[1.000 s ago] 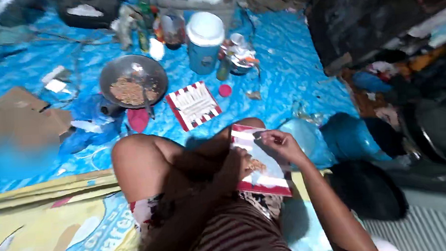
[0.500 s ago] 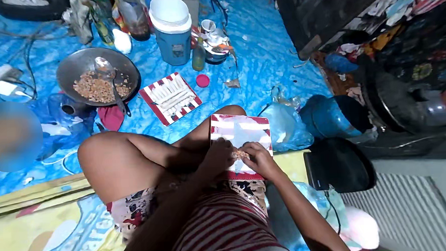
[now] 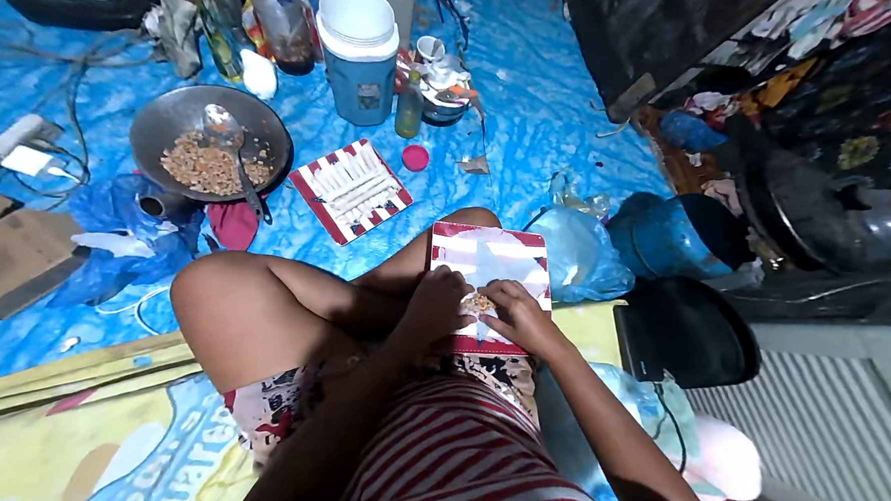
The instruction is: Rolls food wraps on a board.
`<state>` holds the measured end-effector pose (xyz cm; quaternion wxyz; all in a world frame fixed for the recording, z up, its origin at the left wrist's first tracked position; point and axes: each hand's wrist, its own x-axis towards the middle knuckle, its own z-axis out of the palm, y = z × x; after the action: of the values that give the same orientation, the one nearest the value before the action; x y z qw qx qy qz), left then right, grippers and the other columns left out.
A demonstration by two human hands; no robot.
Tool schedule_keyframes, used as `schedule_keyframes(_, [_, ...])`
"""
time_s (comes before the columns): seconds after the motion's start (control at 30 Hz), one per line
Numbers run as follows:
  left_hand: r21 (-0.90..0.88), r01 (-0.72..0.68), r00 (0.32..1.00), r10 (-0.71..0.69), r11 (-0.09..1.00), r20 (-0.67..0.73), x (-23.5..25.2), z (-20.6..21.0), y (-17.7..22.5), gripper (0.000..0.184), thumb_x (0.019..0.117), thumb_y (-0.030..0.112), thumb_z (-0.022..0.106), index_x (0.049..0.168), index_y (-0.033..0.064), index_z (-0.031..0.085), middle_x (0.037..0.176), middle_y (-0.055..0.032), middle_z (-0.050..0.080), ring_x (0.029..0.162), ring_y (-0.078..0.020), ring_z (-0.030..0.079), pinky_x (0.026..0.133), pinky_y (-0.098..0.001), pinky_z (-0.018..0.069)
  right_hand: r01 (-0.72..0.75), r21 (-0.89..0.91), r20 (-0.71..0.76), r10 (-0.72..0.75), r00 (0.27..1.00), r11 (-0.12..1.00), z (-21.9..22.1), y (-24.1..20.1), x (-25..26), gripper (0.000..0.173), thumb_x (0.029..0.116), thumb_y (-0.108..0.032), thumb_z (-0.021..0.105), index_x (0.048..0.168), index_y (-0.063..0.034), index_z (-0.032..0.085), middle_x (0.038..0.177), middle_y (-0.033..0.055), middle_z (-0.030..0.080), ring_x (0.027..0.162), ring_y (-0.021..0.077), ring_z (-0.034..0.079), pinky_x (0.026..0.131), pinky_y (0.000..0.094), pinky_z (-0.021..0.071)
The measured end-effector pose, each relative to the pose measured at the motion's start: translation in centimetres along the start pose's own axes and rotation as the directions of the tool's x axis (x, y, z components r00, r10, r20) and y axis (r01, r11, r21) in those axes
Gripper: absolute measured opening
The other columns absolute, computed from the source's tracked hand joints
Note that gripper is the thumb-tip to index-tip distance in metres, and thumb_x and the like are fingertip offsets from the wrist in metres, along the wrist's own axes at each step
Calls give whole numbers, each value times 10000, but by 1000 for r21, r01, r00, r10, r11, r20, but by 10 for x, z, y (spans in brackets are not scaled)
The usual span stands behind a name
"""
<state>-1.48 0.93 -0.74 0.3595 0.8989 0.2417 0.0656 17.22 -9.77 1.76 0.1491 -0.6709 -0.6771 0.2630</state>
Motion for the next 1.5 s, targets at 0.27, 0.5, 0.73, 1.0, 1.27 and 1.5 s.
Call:
schedule_keyframes(0.27, [-62,-70,997,69,996,-16,-1,-6,-4,305,987,232,676,1194,16,735,1152,-207,722,1180,-401,627,1067,-534,437,88,-4,-76,-88,993,996,3,7,-2,308,970,-200,673,1191,4,741,1160,202,707,1121,344,662,1003,428,529])
schedule_keyframes(0.5, [-1,34,998,-34,999,52,-7,-13,-1,383,974,296,698,1226,8,718,1204,-224,694,1232,-417,587,1073,-561,420,123,3,-262,-118,958,992,28,3,3,195,973,-117,625,992,-20,794,1050,155,746,1066,313,694,979,420,547])
schedule_keyframes(0.73, [-115,-11,999,6,993,-41,-12,-10,-4,297,985,198,675,1200,-1,726,1161,-210,723,1194,-412,624,1068,-541,441,-61,57,-43,63,997,997,6,-4,5,452,899,-222,768,1265,31,685,1241,243,659,1179,391,610,1036,488,490])
schedule_keyframes(1.0, [-12,170,985,-169,985,27,-10,-14,4,435,956,337,718,1241,8,704,1254,-227,670,1266,-414,562,1094,-563,389,6,45,-63,-3,998,999,13,-6,11,269,928,-178,715,1131,-7,758,1117,199,710,1114,367,634,992,461,505])
schedule_keyframes(1.27, [-29,118,993,-117,993,23,-10,-12,6,353,980,295,688,1184,10,727,1195,-220,697,1229,-412,587,1063,-547,415,81,37,-208,-72,975,996,22,-3,10,195,972,-128,625,997,-42,797,1042,144,744,1078,331,664,986,439,514])
schedule_keyframes(1.5, [-32,152,986,-150,988,72,-7,-12,8,347,974,252,697,1228,18,717,1250,-223,676,1266,-420,562,1089,-564,397,-20,24,4,20,1000,1000,8,-12,12,372,939,-203,714,1249,2,711,1218,212,681,1184,389,605,1046,490,478])
